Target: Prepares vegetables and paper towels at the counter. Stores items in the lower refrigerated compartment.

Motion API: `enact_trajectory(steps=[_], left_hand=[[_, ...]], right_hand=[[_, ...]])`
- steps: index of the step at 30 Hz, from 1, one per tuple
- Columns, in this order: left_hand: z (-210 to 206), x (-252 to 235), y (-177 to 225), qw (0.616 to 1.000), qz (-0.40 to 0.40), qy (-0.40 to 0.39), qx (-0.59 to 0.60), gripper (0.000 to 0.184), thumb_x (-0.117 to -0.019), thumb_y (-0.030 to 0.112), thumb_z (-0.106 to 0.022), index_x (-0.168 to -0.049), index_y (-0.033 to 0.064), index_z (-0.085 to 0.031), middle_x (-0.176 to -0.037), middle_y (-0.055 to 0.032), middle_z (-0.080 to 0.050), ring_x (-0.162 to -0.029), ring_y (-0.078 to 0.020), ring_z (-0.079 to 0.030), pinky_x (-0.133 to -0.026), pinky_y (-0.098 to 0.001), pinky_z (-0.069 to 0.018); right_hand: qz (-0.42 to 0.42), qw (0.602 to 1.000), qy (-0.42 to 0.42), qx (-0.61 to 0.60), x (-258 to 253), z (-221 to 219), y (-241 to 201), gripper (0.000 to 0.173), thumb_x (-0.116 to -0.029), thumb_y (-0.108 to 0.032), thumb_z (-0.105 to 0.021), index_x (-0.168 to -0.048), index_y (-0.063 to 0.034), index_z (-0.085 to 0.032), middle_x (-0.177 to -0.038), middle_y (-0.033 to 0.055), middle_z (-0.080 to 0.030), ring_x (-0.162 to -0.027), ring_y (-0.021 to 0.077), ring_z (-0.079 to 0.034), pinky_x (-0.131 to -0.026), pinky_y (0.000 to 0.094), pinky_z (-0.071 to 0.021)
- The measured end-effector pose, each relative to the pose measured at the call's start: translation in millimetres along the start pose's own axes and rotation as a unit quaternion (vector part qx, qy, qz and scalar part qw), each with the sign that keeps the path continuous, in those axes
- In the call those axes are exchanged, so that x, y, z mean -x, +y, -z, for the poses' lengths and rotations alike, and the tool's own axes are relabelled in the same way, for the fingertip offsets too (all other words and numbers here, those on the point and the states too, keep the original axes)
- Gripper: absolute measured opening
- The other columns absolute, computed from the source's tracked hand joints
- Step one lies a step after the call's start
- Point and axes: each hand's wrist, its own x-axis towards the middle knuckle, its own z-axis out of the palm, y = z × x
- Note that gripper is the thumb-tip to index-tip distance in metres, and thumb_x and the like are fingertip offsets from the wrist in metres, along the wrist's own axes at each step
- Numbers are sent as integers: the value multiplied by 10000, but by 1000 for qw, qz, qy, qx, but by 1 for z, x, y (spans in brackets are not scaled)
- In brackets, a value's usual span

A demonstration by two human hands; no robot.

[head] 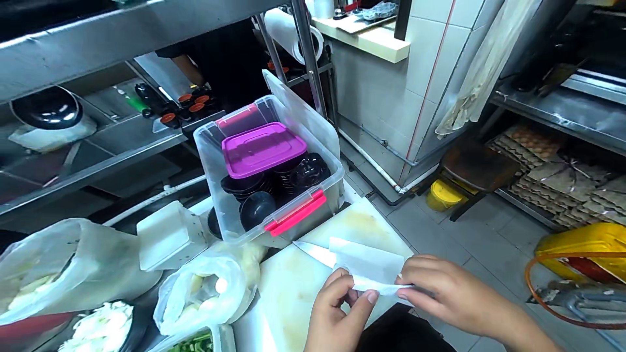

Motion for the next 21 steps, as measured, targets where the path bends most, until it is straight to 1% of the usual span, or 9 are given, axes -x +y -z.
enact_trajectory(steps=[4, 7, 9, 12, 14, 16, 18, 19, 21], left_hand=[[15, -3, 6, 992, -38, 63, -105, 149, -867, 312, -832, -892, 189, -750, -879, 35, -591, -846, -88, -588, -690, -223, -504], [25, -8, 10, 983, -63, 90, -150, 151, -843, 393, -838, -866, 274, -749, -960, 75, -583, -998, -98, -549, -867, -285, -461], [29, -10, 11, 985, -80, 84, -129, 202, -832, 382, -853, -871, 265, -693, -1112, 54, -608, -1142, -137, -544, -984, -333, -459], [33, -16, 8, 992, -116, 41, -20, 459, -827, 279, -870, -1120, 207, -525, -1301, -58, -635, -1252, -245, -596, -1052, -425, -504], [36, -19, 11, 994, -104, -20, 35, 717, -835, 271, -868, -1385, 179, -417, -1240, -114, -690, -1145, -282, -674, -1003, -443, -556], [39, -20, 15, 993, -74, -81, 53, 738, -876, 271, -831, -1483, 104, -446, -1132, -125, -723, -1032, -255, -707, -930, -415, -599], [40, -20, 16, 992, -72, -99, 29, 392, -932, 278, -771, -1254, 71, -688, -1063, -84, -733, -983, -190, -706, -878, -361, -609], [40, -20, 15, 991, -82, -101, 16, 253, -962, 264, -737, -1138, 83, -743, -1043, -70, -729, -985, -170, -699, -869, -338, -606], [42, -20, 15, 991, -105, -88, 8, 156, -987, 224, -703, -1047, 97, -769, -1024, -71, -729, -988, -167, -696, -864, -325, -601]], right_hand=[[15, 998, 3, 59, -12, 8, -5, 291, -1074, -380, -538, -988, -144, -686, -823, 10, -631, -785, 145, -641, -742, 327, -560], [38, 995, -13, 95, -22, 17, -11, 312, -1085, -388, -505, -997, -144, -679, -802, 12, -607, -762, 157, -634, -720, 338, -557], [52, 994, -18, 90, -27, 21, -14, 312, -1088, -381, -500, -999, -141, -678, -802, 14, -603, -762, 160, -631, -717, 340, -554], [67, 994, -22, 80, -34, 25, -20, 307, -1089, -369, -503, -1002, -134, -681, -801, 21, -602, -755, 165, -626, -705, 338, -549], [75, 994, -24, 75, -37, 26, -24, 303, -1089, -359, -505, -996, -127, -676, -792, 25, -594, -741, 169, -618, -693, 340, -546], [78, 994, -26, 68, -38, 27, -26, 300, -1087, -360, -511, -990, -126, -670, -778, 25, -578, -706, 166, -602, -641, 334, -530], [75, 995, -30, 54, -39, 27, -26, 287, -1080, -365, -528, -1005, -132, -678, -769, 21, -563, -667, 154, -579, -582, 319, -503], [70, 996, -33, 44, -39, 26, -24, 279, -1072, -377, -544, -1025, -140, -683, -771, 16, -558, -654, 144, -566, -564, 309, -490], [54, 997, -49, 10, -38, 26, -17, 287, -1047, -421, -583, -1074, -155, -688, -796, 11, -558, -663, 128, -548, -564, 294, -478]])
